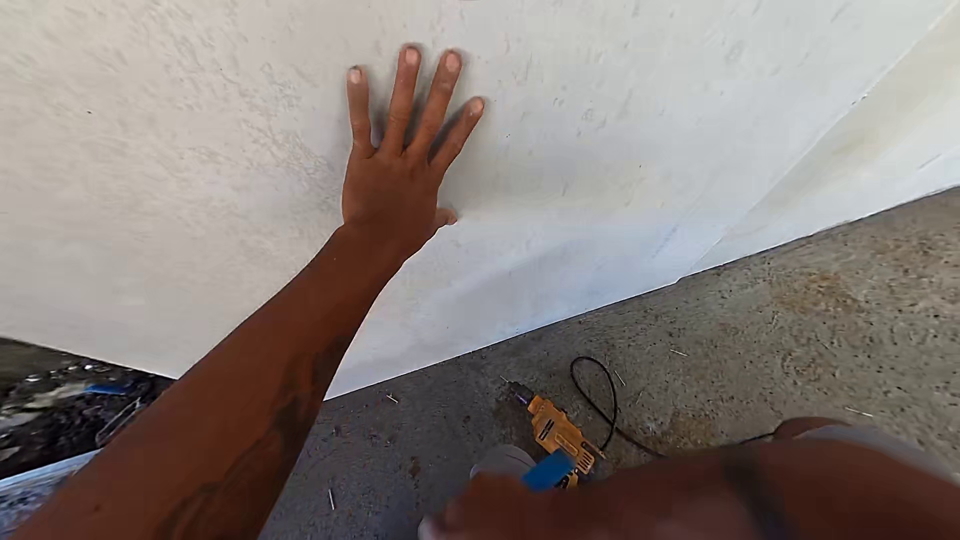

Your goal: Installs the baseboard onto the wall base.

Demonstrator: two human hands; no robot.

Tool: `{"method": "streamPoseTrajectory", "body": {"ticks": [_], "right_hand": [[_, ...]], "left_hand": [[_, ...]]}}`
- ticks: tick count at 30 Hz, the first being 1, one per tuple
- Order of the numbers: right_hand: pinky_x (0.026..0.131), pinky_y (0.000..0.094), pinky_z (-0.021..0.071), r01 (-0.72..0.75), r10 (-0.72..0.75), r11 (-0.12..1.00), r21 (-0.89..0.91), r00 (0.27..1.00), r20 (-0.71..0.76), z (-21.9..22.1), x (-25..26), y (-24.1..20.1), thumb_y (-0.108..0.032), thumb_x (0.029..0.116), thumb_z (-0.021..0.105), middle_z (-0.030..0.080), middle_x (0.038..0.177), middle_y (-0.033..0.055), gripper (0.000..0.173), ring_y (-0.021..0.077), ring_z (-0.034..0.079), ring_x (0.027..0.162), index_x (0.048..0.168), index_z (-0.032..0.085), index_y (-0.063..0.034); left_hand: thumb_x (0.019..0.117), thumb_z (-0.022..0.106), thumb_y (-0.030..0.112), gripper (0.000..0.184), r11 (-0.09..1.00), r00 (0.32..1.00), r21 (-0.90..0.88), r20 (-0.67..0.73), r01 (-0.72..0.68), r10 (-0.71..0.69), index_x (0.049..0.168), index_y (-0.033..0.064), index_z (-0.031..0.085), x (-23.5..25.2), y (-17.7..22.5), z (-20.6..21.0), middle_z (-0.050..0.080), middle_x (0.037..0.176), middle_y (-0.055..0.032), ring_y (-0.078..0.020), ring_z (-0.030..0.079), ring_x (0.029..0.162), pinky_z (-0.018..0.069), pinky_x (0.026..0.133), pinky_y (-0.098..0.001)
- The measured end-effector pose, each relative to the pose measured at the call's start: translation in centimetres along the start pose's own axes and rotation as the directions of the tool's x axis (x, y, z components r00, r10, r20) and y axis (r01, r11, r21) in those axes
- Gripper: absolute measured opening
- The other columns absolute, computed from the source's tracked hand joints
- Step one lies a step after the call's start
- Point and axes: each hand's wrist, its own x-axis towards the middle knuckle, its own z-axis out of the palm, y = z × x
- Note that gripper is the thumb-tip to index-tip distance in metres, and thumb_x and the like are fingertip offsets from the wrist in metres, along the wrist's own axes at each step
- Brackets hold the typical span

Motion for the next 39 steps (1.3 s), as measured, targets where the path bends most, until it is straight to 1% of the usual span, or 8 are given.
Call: {"method": "streamPoseTrajectory", "body": {"ticks": [4, 7, 11, 13, 15, 19, 27, 39], "right_hand": [[0.07, 0.0632, 0.052, -0.413, 0.406, 0.908, 0.066, 0.909, 0.09, -7.7, -9.9, 9.2, -0.03, 0.0992, 0.059, 0.065, 0.092, 0.0189, 0.032, 0.0412, 0.067, 0.088, 0.123, 0.059, -0.0088], [0.074, 0.0526, 0.0529, -0.568, 0.571, 0.798, 0.204, 0.82, 0.049, -7.7, -18.2, 17.7, -0.056, 0.104, 0.048, 0.066, 0.088, 0.009, 0.046, 0.0272, 0.066, 0.082, 0.119, 0.063, -0.0144], [0.065, 0.0499, 0.0487, -0.636, 0.726, 0.675, 0.374, 0.663, -0.183, -0.5, -26.3, 26.9, -0.046, 0.1031, 0.053, 0.06, 0.075, 0.0095, 0.039, 0.0271, 0.061, 0.07, 0.102, 0.066, -0.0095], [0.064, 0.0542, 0.0511, -0.627, 0.766, 0.634, 0.453, 0.589, -0.258, 4.3, -27.9, 30.6, -0.033, 0.0975, 0.059, 0.064, 0.078, 0.0148, 0.031, 0.0321, 0.064, 0.069, 0.104, 0.067, -0.004], [0.065, 0.0559, 0.0522, -0.618, 0.825, 0.538, 0.573, 0.525, -0.209, 8.0, -28.1, 34.2, -0.026, 0.0943, 0.061, 0.066, 0.082, 0.0166, 0.031, 0.0336, 0.065, 0.07, 0.115, 0.064, -0.0033], [0.072, 0.0561, 0.0529, -0.638, 0.84, 0.439, 0.633, 0.541, -0.036, 11.8, -26.9, 40.2, -0.057, 0.0957, 0.06, 0.067, 0.088, 0.0165, 0.063, 0.0334, 0.065, 0.077, 0.144, 0.056, -0.0166], [0.098, 0.0609, 0.0489, -0.664, 0.666, 0.722, 0.195, 0.743, 0.066, 11.2, -20.9, 51.1, -0.057, 0.1056, 0.041, 0.068, 0.125, 0.0173, 0.056, 0.0385, 0.065, 0.117, 0.133, 0.062, -0.0133], [0.085, 0.0514, 0.0529, -0.574, 0.589, 0.797, -0.189, 0.808, 0.03, 6.2, -15.8, 59.3, -0.071, 0.1004, 0.031, 0.072, 0.098, 0.008, 0.067, 0.0298, 0.069, 0.096, 0.116, 0.068, -0.0183]], "left_hand": [[0.0874, 0.063, 0.068, 0.102, 0.979, 0.963, -0.141, -0.202, 0.151, -0.177, 0.166, 0.0276, 0.014, -2.8, 1.5, 3.6, 0.003, 0.173, -0.0148, -0.0441, 0.002, 0.157, -0.0006, 0.114, -0.0802], [0.0871, 0.049, 0.082, 0.107, 0.801, 0.747, -0.32, -0.302, 0.506, -0.592, 0.165, 0.0147, 0.02, -5.9, 6.1, 8.6, 0.012, 0.166, -0.0339, -0.0573, 0.011, 0.152, 0.0099, 0.111, -0.0824], [0.0825, 0.074, 0.065, 0.133, -0.017, 0.155, -0.741, 0.162, 0.671, -0.975, 0.159, -0.0103, -0.004, -6.0, 17.7, 15.0, -0.005, 0.162, -0.0419, -0.0533, 0.002, 0.153, 0.0136, 0.126, -0.0564], [0.0975, 0.06, 0.059, 0.104, -0.653, -0.087, -0.63, 0.688, 0.421, -0.72, 0.163, 0.0083, -0.004, -4.8, 24.4, 17.4, 0.015, 0.167, -0.0232, -0.0335, 0.028, 0.152, 0.0381, 0.116, -0.048], [0.0866, 0.029, 0.09, 0.098, -0.961, -0.039, -0.277, 0.96, 0.019, -0.278, 0.162, 0.0291, 0.014, -3.7, 29.1, 20.6, 0.032, 0.162, -0.0166, -0.0394, 0.045, 0.139, 0.0486, 0.098, -0.0649], [0.0619, 0.023, 0.106, 0.113, -0.94, 0.157, -0.113, 0.973, -0.321, -0.17, 0.158, 0.047, 0.021, -1.6, 32.3, 22.8, 0.03, 0.166, -0.006, -0.0426, 0.032, 0.15, 0.0336, 0.102, -0.0826], [0.0612, 0.012, 0.108, 0.117, -0.913, 0.084, -0.123, 0.982, -0.39, -0.168, 0.158, 0.0438, 0.025, 0.5, 36.5, 24.7, 0.033, 0.165, -0.0049, -0.0404, 0.032, 0.149, 0.0318, 0.102, -0.0828], [0.0629, 0.013, 0.107, 0.117, -0.888, -0.036, -0.084, 0.996, -0.452, -0.076, 0.158, 0.0408, 0.028, 2.3, 38.7, 26.8, 0.037, 0.163, -0.0053, -0.0406, 0.034, 0.149, 0.0338, 0.1, -0.0829]]}}
